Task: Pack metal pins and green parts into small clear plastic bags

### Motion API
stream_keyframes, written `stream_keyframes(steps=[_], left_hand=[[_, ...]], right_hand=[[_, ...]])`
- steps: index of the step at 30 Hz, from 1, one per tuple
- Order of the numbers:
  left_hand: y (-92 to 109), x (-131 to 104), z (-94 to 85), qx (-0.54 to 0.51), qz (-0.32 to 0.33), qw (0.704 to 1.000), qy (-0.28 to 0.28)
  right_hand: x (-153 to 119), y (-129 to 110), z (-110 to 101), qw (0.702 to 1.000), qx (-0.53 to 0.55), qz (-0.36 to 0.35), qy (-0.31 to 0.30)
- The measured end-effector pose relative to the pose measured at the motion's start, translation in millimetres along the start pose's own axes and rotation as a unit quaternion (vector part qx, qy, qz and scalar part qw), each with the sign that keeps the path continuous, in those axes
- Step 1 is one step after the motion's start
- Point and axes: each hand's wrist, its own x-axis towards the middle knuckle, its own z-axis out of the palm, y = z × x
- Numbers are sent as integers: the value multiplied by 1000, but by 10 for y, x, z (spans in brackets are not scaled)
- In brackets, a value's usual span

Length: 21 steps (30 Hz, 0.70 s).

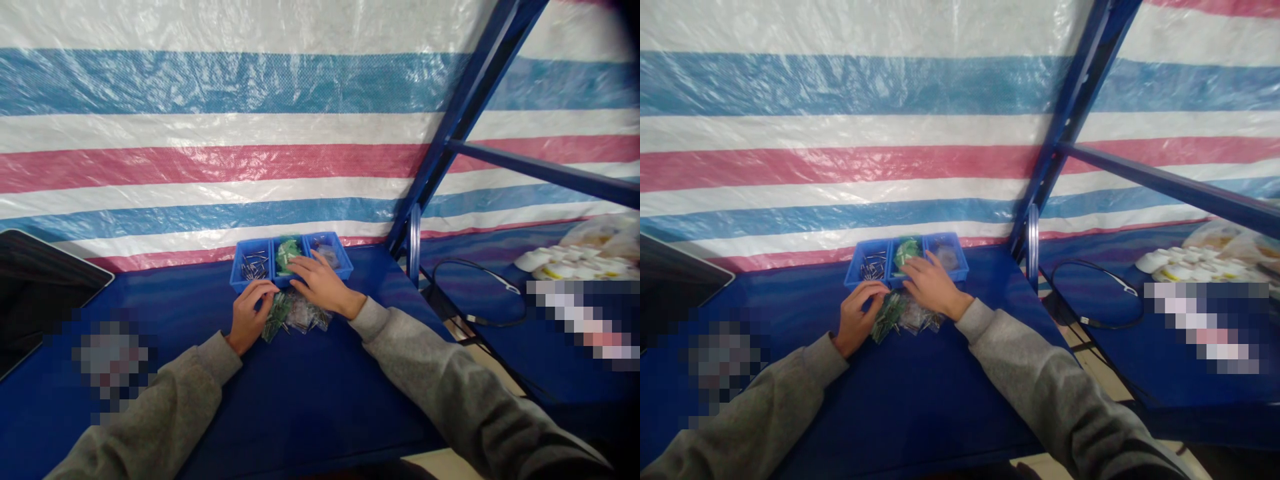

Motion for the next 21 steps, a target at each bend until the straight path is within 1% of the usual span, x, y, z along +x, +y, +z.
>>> stream_keyframes(steps=[2, 6, 12, 14, 18, 21], left_hand=[[-4, -4, -3, 1, -4, 1000, 3], [-16, -6, -6, 3, -7, 1000, 7], [-35, -14, 2, 6, -2, 1000, 10], [-37, -16, 4, 6, -3, 1000, 12], [-36, -13, 7, 3, -1, 1000, 10], [-36, -9, 8, 5, -3, 1000, 8]], right_hand=[[-42, -27, -44, 1000, 6, 6, 19], [-195, -79, -22, 999, 35, -10, 17], [-351, -136, 115, 991, 65, -117, -20], [-367, -138, 133, 987, 72, -136, -34], [-386, -110, 173, 985, 78, -143, -49], [-396, -83, 225, 987, 80, -130, -42]])
